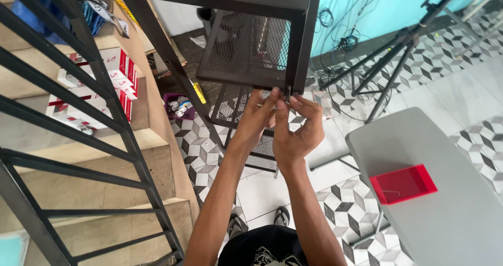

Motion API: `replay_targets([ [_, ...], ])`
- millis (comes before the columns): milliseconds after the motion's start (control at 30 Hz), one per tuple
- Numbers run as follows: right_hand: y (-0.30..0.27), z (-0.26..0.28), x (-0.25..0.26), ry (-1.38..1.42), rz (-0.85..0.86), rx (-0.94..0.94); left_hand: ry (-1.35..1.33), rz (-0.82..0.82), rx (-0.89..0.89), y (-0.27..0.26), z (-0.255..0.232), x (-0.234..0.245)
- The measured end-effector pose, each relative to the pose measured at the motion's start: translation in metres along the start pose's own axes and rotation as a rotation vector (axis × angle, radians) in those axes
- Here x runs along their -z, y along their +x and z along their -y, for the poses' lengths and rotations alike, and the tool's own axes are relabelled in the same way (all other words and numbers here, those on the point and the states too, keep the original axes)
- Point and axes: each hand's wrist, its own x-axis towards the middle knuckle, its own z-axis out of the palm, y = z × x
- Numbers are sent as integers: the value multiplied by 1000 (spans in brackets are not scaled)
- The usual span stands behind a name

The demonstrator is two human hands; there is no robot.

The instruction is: The person assembles a black metal mesh shelving unit by hand, inserting and tightening small fasteners at the frame joints. The person repeatedly reaches for fasteners from a red tray on a nearby table and secures them into the shelf corners.

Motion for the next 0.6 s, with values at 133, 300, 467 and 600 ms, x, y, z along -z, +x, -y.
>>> replay_targets([
  [133, 5, 9, 2, -62, 24, -12, 51, 22, 8, 7, -17, -4],
  [300, 16, 24, 5, -106, 53, -21, 73, 130, -30, 22, -34, -6],
  [467, 25, 37, 2, -142, 62, -83, 147, 124, -169, 28, -26, -7],
  [600, 25, 47, -6, -197, 34, -73, 90, 144, -234, 31, -22, -6],
])
